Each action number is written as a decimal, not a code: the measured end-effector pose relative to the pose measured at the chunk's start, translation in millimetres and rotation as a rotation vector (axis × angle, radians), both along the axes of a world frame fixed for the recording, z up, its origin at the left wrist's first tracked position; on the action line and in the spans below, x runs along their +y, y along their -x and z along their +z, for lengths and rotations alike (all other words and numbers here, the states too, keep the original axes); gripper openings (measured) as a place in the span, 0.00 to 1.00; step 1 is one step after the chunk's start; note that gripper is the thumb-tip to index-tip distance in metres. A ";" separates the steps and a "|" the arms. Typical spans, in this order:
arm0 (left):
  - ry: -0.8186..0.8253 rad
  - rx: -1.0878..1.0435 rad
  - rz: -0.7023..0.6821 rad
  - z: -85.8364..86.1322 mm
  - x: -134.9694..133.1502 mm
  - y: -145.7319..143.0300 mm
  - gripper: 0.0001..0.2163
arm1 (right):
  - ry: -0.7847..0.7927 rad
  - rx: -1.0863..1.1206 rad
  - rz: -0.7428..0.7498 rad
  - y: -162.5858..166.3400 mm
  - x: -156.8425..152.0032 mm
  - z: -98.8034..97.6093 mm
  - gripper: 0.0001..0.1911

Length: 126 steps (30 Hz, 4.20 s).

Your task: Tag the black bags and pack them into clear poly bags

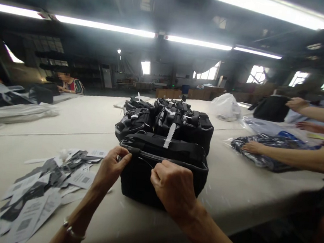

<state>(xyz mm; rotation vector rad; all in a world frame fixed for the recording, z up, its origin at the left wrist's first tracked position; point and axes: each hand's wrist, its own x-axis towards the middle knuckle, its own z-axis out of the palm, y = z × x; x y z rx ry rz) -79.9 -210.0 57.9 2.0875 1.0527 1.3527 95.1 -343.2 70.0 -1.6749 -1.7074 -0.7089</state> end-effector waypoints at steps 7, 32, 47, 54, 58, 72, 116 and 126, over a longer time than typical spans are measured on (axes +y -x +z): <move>-0.009 -0.018 -0.034 -1.1 0.8 2.9 0.09 | 0.091 -0.005 -0.058 3.5 6.3 3.9 0.13; -0.393 0.019 0.033 -20.9 21.7 13.4 0.04 | 0.415 -0.038 -0.091 34.3 57.9 45.6 0.08; -0.380 0.378 0.041 10.8 19.3 22.9 0.06 | 0.471 0.070 0.014 27.4 41.8 58.9 0.11; 0.134 -0.102 -0.316 1.6 0.1 38.3 0.07 | 0.887 0.611 0.658 -9.3 23.1 71.1 0.07; 0.366 -0.253 -0.467 -4.0 1.7 38.7 0.11 | 0.991 0.836 0.765 -23.7 14.1 60.2 0.12; 0.324 -0.361 -0.430 -0.1 4.3 26.1 0.10 | 0.360 0.755 0.636 -4.4 12.6 22.2 0.06; -0.110 -0.112 -0.254 5.1 -23.4 6.4 0.07 | 0.058 0.762 0.557 12.6 53.3 15.5 0.02; -0.117 -0.168 -0.287 3.5 -24.8 -0.5 0.06 | 0.069 0.649 0.628 12.8 55.8 9.3 0.02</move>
